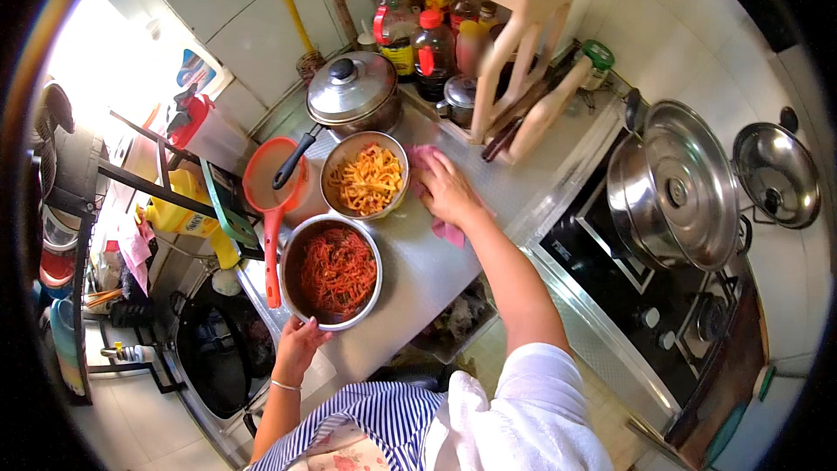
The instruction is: The person washes metal basins and a colander in the sink and places them on a rack, then wipes the countertop, stovetop, and a wooden cutting board with a cloth before scrubbing the inside of a wok.
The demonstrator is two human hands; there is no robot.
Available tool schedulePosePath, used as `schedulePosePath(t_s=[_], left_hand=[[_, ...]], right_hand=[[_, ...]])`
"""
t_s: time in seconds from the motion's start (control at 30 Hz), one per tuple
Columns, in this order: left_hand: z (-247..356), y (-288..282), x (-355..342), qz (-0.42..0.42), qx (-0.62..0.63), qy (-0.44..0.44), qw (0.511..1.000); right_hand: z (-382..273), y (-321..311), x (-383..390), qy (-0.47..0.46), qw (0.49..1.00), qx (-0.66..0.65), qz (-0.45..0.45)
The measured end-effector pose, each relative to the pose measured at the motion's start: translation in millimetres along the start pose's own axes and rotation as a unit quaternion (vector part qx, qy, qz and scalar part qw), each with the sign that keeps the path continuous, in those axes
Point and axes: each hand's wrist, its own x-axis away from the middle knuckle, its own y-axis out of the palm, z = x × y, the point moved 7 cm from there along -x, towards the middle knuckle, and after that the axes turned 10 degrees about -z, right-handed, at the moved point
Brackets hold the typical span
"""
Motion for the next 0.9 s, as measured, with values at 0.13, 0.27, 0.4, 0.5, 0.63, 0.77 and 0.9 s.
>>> schedulePosePath(t_s=[0.13, 0.27, 0.4, 0.5, 0.63, 0.77, 0.9], left_hand=[[2.2, 12.4, -14.4, -0.009, -0.012, 0.002, 1.000], [0.3, 19.5, -28.5, -0.028, -0.005, 0.018, 0.999], [-3.8, 27.8, -47.3, -0.124, -0.038, 0.032, 0.991], [-5.4, 40.4, -65.6, -0.147, -0.027, 0.040, 0.988], [-5.7, 34.0, -79.2, -0.146, 0.019, 0.073, 0.986], [-16.3, 49.4, -43.5, -0.087, -0.029, 0.044, 0.995], [-45.9, 48.2, 4.3, -0.117, -0.066, 0.036, 0.990]], right_hand=[[-26.5, -9.8, 72.6, 0.056, 0.997, 0.053, 0.016], [-88.8, -16.8, 121.9, 0.090, 0.993, 0.036, 0.074], [-129.3, -18.9, 178.6, 0.073, 0.991, -0.104, 0.040], [-139.8, -55.2, 222.6, 0.071, 0.982, -0.167, 0.054], [-110.4, -132.0, 265.5, 0.167, 0.964, -0.113, 0.171], [-32.7, -133.9, 282.0, 0.258, 0.936, 0.153, 0.182], [2.7, -127.4, 268.4, 0.289, 0.923, 0.211, 0.142]])
